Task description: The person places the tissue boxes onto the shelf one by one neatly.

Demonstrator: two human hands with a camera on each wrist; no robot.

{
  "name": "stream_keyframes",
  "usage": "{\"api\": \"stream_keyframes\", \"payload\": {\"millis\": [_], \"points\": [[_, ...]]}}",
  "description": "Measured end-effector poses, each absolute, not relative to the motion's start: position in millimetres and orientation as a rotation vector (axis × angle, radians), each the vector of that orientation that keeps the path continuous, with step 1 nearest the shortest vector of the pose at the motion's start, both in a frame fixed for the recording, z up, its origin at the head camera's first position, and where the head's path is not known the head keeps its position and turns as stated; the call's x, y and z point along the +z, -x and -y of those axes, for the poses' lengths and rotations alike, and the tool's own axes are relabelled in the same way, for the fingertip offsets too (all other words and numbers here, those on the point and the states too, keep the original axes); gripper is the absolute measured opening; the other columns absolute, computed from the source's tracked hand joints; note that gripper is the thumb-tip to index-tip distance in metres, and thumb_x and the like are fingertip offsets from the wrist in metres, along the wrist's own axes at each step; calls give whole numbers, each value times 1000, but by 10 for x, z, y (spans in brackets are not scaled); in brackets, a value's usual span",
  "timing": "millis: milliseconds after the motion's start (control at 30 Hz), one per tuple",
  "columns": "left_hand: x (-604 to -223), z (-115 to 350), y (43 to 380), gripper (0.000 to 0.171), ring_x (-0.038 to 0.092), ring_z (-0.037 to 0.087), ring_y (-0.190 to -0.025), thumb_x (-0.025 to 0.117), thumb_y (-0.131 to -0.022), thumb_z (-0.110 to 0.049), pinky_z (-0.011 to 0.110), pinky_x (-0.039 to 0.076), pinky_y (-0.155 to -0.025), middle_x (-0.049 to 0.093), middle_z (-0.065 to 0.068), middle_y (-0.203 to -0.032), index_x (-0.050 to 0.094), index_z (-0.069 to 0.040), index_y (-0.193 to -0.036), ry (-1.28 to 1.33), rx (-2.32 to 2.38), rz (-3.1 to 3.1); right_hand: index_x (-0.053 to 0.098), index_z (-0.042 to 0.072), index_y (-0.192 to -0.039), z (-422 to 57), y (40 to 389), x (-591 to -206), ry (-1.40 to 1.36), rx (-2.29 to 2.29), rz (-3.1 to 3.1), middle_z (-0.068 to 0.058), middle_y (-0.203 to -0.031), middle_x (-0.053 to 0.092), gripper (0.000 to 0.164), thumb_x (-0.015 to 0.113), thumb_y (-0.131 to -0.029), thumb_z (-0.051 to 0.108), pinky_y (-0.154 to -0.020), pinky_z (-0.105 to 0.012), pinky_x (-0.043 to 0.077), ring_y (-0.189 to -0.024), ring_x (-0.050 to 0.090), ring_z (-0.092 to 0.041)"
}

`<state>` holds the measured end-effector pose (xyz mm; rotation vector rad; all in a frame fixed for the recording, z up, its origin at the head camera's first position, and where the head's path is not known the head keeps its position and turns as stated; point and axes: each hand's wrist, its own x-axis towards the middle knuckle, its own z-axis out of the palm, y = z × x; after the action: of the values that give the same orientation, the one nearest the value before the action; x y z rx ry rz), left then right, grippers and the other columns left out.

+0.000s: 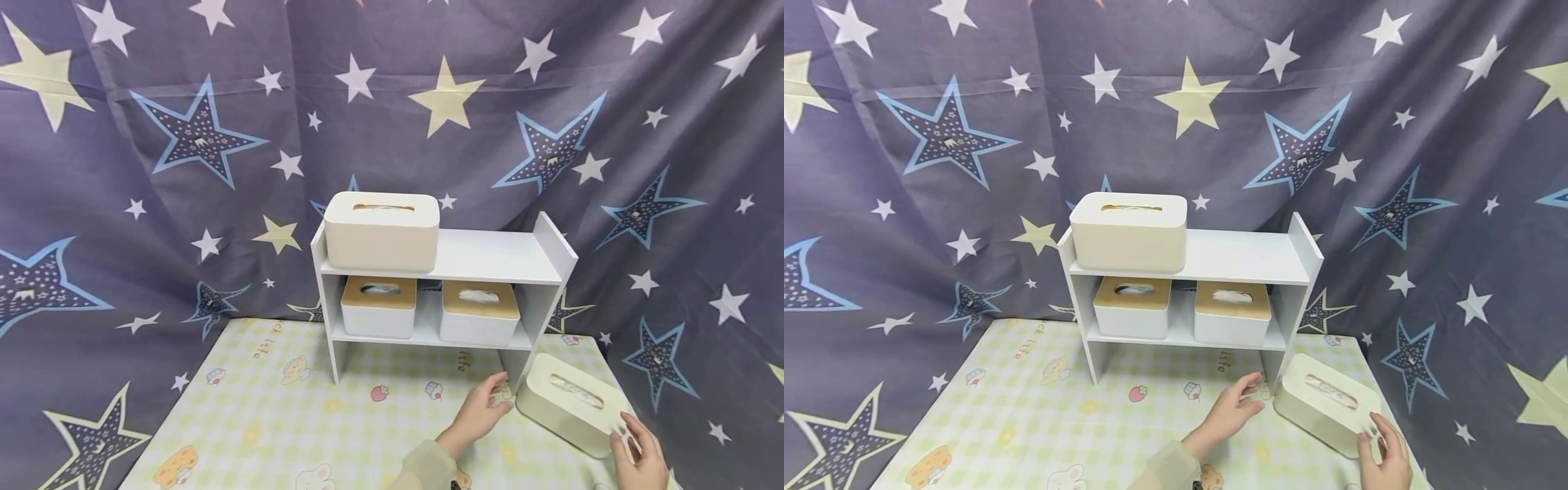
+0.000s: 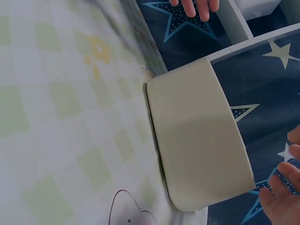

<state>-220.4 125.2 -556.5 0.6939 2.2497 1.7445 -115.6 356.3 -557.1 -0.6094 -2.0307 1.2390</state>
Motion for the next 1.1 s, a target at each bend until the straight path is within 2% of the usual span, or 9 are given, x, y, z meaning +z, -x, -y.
{"api": "stream_keyframes", "payload": {"millis": [267,333,433,533,667,733,833,900,1100], "points": [[-5618,-1528,2187,72,46,30,-141,66,-94,-27,45,43,-117,43,11,-156,32,-13,-156,-638,1528,-2291,51,1,-142,-3624,1134,-5669,809,1221,2080,38,-114,32,47,56,-96,8,-100,5,33,-127,39,12],[-5633,-1579,2180,74,42,31,-144,67,-93,-27,48,39,-119,38,13,-159,31,-11,-156,-621,1511,-2272,50,1,-143,-3624,1140,-5698,844,1212,2090,27,-122,37,48,55,-96,7,-101,4,33,-135,41,2],[-5656,-1643,2174,75,38,34,-146,66,-93,-25,49,36,-121,34,15,-161,28,-9,-156,-607,1530,-2238,46,-1,-145,-3622,1167,-5730,890,1209,2101,1,-136,43,52,53,-94,2,-102,3,32,-142,43,-22],[-5688,-1702,2172,77,38,36,-145,67,-93,-22,51,37,-120,34,16,-160,27,-6,-156,-600,1597,-2198,39,-2,-149,-3638,1205,-5745,914,1249,2120,-21,-148,39,57,50,-93,2,-113,-12,34,-142,40,-42],[-5715,-1747,2182,78,44,37,-141,70,-90,-22,51,39,-118,37,15,-159,29,-7,-155,-557,1644,-2183,26,-3,-154,-3668,1244,-5759,926,1370,2144,-29,-157,32,63,47,-96,7,-118,-43,34,-142,36,-48],[-5716,-1751,2192,79,45,38,-139,71,-88,-23,54,40,-116,37,15,-158,31,-8,-155,-541,1642,-2190,21,-3,-156,-3680,1251,-5771,932,1430,2153,-30,-158,30,64,46,-98,10,-119,-37,35,-144,34,-46],[-5711,-1764,2208,80,43,38,-140,72,-87,-24,57,38,-117,36,12,-157,32,-11,-155,-537,1638,-2182,20,-5,-155,-3704,1245,-5785,924,1459,2176,-32,-157,31,64,46,-100,14,-113,-10,34,-144,34,-46],[-5706,-1778,2212,81,40,38,-141,73,-86,-24,59,36,-117,36,12,-155,32,-12,-155,-542,1644,-2176,21,-4,-156,-3720,1240,-5789,922,1483,2166,-31,-157,31,63,46,-101,17,-106,1,33,-145,33,-45],[-5722,-1836,2202,76,43,37,-135,74,-83,-21,62,35,-116,39,8,-143,41,-15,-151,-499,1696,-2141,28,-3,-153,-3740,1217,-5802,932,1512,2099,-30,-154,35,61,52,-98,10,-89,7,38,-147,35,-33]]}}
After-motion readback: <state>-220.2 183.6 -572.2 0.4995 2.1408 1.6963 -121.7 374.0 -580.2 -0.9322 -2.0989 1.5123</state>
